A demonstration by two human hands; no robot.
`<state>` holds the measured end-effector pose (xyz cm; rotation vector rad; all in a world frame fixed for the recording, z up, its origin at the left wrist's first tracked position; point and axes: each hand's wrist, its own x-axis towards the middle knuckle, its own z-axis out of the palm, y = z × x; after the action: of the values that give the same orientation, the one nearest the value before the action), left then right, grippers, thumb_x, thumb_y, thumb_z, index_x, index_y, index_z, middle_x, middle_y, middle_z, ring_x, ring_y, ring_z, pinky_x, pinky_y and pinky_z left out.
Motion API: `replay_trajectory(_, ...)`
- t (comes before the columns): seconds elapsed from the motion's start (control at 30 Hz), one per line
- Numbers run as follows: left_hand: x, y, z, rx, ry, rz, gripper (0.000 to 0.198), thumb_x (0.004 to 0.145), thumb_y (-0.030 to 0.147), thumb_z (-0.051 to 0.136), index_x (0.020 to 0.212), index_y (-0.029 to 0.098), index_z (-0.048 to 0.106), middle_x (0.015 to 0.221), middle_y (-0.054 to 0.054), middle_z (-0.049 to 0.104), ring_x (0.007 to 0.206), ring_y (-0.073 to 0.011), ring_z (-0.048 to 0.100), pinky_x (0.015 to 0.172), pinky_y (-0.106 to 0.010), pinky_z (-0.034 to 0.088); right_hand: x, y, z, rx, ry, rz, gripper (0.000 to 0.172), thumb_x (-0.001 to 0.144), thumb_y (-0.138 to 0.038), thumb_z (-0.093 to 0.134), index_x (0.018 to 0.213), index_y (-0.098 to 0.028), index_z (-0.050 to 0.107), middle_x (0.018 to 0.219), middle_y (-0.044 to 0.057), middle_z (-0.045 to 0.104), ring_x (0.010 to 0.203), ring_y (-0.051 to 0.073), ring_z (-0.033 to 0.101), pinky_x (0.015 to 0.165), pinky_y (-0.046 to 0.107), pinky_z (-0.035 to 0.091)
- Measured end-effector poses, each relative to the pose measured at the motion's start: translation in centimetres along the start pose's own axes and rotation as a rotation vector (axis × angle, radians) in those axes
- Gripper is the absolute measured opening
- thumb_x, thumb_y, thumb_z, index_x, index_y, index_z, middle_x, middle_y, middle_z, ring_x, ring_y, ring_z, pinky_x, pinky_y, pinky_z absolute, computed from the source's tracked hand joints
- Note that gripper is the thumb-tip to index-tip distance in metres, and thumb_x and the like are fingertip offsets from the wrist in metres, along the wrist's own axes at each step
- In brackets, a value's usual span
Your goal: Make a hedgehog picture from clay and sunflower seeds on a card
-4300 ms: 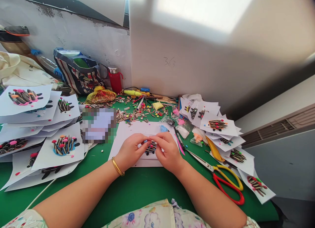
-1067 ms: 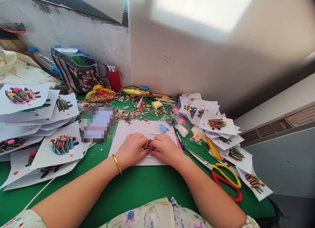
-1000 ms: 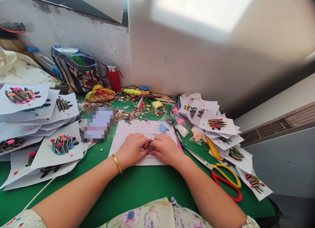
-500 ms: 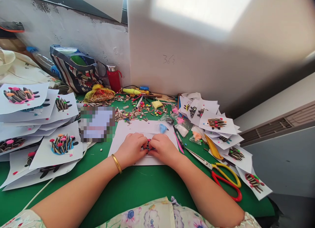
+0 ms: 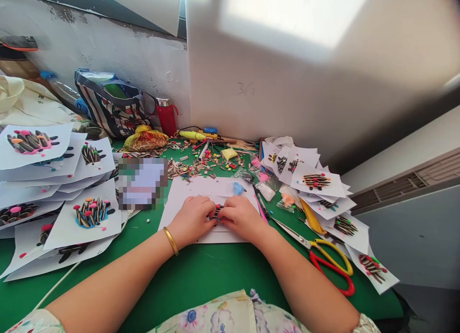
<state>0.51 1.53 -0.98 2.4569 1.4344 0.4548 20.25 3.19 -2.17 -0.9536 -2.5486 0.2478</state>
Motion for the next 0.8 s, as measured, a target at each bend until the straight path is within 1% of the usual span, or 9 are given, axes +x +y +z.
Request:
replay_trajectory(0.23,0.0,-0.1,0.1,0.009,0.005,0.005,0.011,0.078,0.025,0.064,0.072,0.02,0.057,0.077,-0.001,0.061,0.081,-0.0209,0.056,0.072,-0.032,0.034,0.1,-0.1,0.0,-0.002,-0.003,-0.015,0.003,0.082,-0.022,0.07,0.085,-0.021,0.072,0.08,0.002,0.063,0.08,0.017,0.055,0.072,0.03,0.036)
replay_trajectory(0.3,0.0,-0.2,0.2,-0.002,0.007,0.004,0.012,0.078,0.026,0.065,0.072,0.02,0.056,0.076,-0.001,0.061,0.08,-0.021,0.056,0.072,-0.033,0.034,0.1,-0.2,-0.2,0.008,0.002,-0.004,0.008,0.08,-0.022,0.073,0.088,-0.021,0.071,0.083,0.002,0.064,0.082,0.018,0.056,0.073,0.03,0.037)
replay_trajectory(0.37,0.0,-0.3,0.2,-0.012,0.009,0.007,0.014,0.078,0.027,0.065,0.072,0.02,0.056,0.077,-0.001,0.061,0.081,-0.0211,0.056,0.072,-0.032,0.034,0.0,-0.3,-0.7,0.016,0.014,0.012,0.01,0.08,-0.024,0.074,0.089,-0.021,0.071,0.084,0.003,0.064,0.083,0.018,0.056,0.074,0.03,0.037)
replay_trajectory(0.47,0.0,-0.4,0.1,-0.02,0.003,0.012,0.013,0.077,0.026,0.067,0.072,0.02,0.055,0.078,-0.001,0.061,0.081,-0.0212,0.056,0.072,-0.032,0.034,-0.1,0.2,-2.1,-0.02,0.031,0.059,0.008,0.087,-0.029,0.067,0.087,-0.021,0.07,0.084,0.003,0.065,0.083,0.019,0.056,0.075,0.031,0.038)
replay_trajectory(0.53,-0.1,-0.3,-0.1,-0.029,-0.001,0.025,0.013,0.075,0.024,0.067,0.073,0.02,0.055,0.078,-0.001,0.061,0.082,-0.021,0.056,0.073,-0.032,0.035,-0.5,1.2,-3.7,-0.103,0.037,0.156,0.012,0.09,-0.028,0.06,0.088,-0.021,0.07,0.087,0.005,0.066,0.086,0.019,0.057,0.077,0.032,0.039)
replay_trajectory(0.57,-0.2,-0.3,-0.3,-0.039,-0.001,0.036,0.014,0.075,0.025,0.068,0.073,0.02,0.055,0.078,-0.001,0.061,0.082,-0.0209,0.056,0.074,-0.032,0.035,-0.9,1.9,-4.6,-0.171,0.039,0.25,0.014,0.091,-0.027,0.058,0.09,-0.021,0.07,0.09,0.006,0.066,0.088,0.02,0.057,0.078,0.033,0.04)
replay_trajectory(0.63,-0.2,-0.1,-0.6,-0.071,0.005,0.06,0.018,0.075,0.031,0.07,0.073,0.02,0.055,0.078,-0.001,0.061,0.081,-0.0207,0.056,0.075,-0.033,0.036,-2.1,3.6,-6.3,-0.348,0.02,0.519,0.016,0.09,-0.026,0.055,0.094,-0.021,0.071,0.096,0.009,0.067,0.094,0.024,0.058,0.08,0.035,0.04)
replay_trajectory(0.7,-0.3,0.0,-0.8,-0.11,0.019,0.076,0.021,0.082,0.037,0.064,0.073,0.02,0.056,0.076,-0.001,0.061,0.079,-0.02,0.056,0.074,-0.032,0.036,-3.6,5.3,-7.7,-0.482,-0.052,0.76,0.025,0.09,-0.019,0.049,0.101,-0.021,0.07,0.105,0.011,0.066,0.099,0.027,0.058,0.079,0.037,0.042)
replay_trajectory(0.8,-0.1,-0.2,-0.8,-0.169,0.084,0.063,0.029,0.094,0.034,0.046,0.073,0.019,0.059,0.072,-0.002,0.062,0.072,-0.018,0.055,0.071,-0.031,0.036,-5.5,7.4,-8.6,-0.496,-0.225,0.899,0.041,0.085,-0.01,0.046,0.118,-0.025,0.066,0.121,0.009,0.063,0.104,0.027,0.059,0.077,0.035,0.043)
